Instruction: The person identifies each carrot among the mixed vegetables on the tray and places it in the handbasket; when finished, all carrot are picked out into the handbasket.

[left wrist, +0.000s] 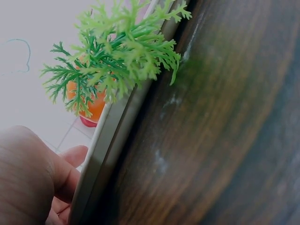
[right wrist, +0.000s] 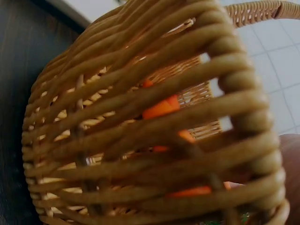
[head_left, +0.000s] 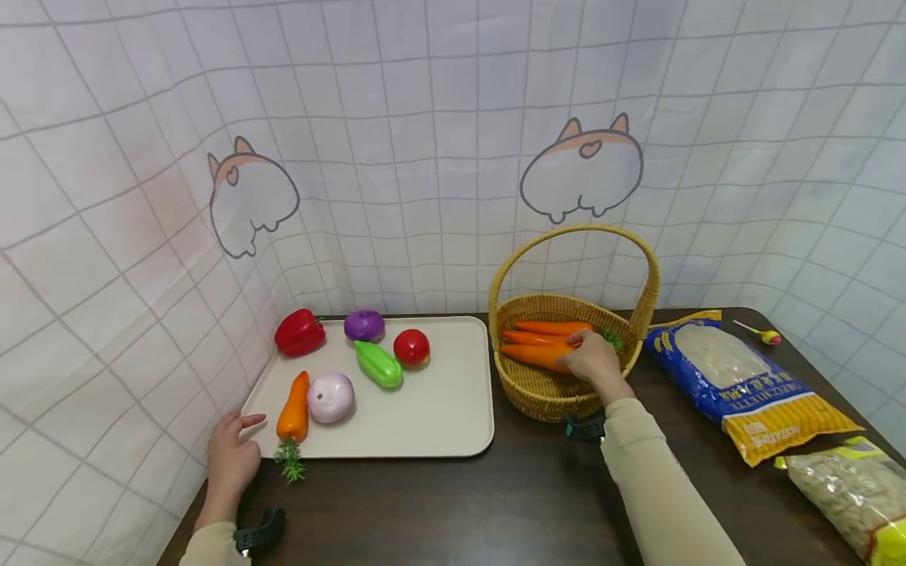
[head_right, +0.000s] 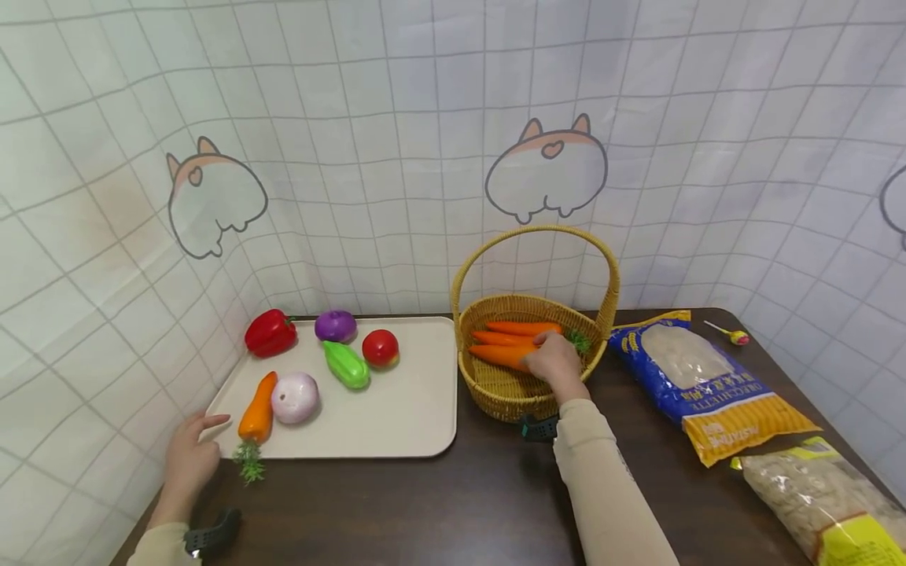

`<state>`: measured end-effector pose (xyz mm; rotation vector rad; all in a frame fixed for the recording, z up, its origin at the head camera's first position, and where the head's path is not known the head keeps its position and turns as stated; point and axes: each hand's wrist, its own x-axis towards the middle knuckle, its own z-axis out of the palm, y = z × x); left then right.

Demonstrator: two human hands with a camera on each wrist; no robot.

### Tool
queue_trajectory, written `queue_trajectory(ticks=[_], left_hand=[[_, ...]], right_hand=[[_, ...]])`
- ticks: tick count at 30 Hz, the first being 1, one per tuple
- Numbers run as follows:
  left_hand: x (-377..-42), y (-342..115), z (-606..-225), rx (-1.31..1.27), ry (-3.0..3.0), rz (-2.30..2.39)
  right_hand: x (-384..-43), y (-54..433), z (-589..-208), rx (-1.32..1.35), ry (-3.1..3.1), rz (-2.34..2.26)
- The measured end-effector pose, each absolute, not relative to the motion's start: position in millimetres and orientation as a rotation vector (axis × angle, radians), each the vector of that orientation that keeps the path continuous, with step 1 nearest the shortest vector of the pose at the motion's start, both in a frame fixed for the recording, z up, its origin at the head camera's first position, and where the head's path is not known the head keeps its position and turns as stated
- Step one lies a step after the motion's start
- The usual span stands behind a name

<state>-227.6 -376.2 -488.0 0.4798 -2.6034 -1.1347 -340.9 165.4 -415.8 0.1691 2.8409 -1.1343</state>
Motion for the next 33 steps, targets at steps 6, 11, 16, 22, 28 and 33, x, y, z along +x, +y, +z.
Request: queue_trajectory(ticks=[6,11,16,22,28,33], left_hand=[[-229,-375,-489,0.472,-2.591,-1.120],[-230,-376,-491,0.481,-2.601,-1.113],[-229,-376,-490,0.482,-2.605,-1.136],[-229,-376,-492,0.480,-2.602,-1.144],[-229,-377,-493,0.488,-2.621,-1.149],[-229,-380,-491,0.484,-2.632,-1.159]], right_hand=[[-340,170,-414,0.191,2.783,-1.222],[-338,174,-411,0.231,2.724,-1.346],[-339,175,-412,0.218,2.715,-1.350],[-341,177,-416,0.209,2.733,-1.358],[-338,176,-419,0.167,2.817,-1.438],[-325,170,-417,0.169,2.808,-1.684]])
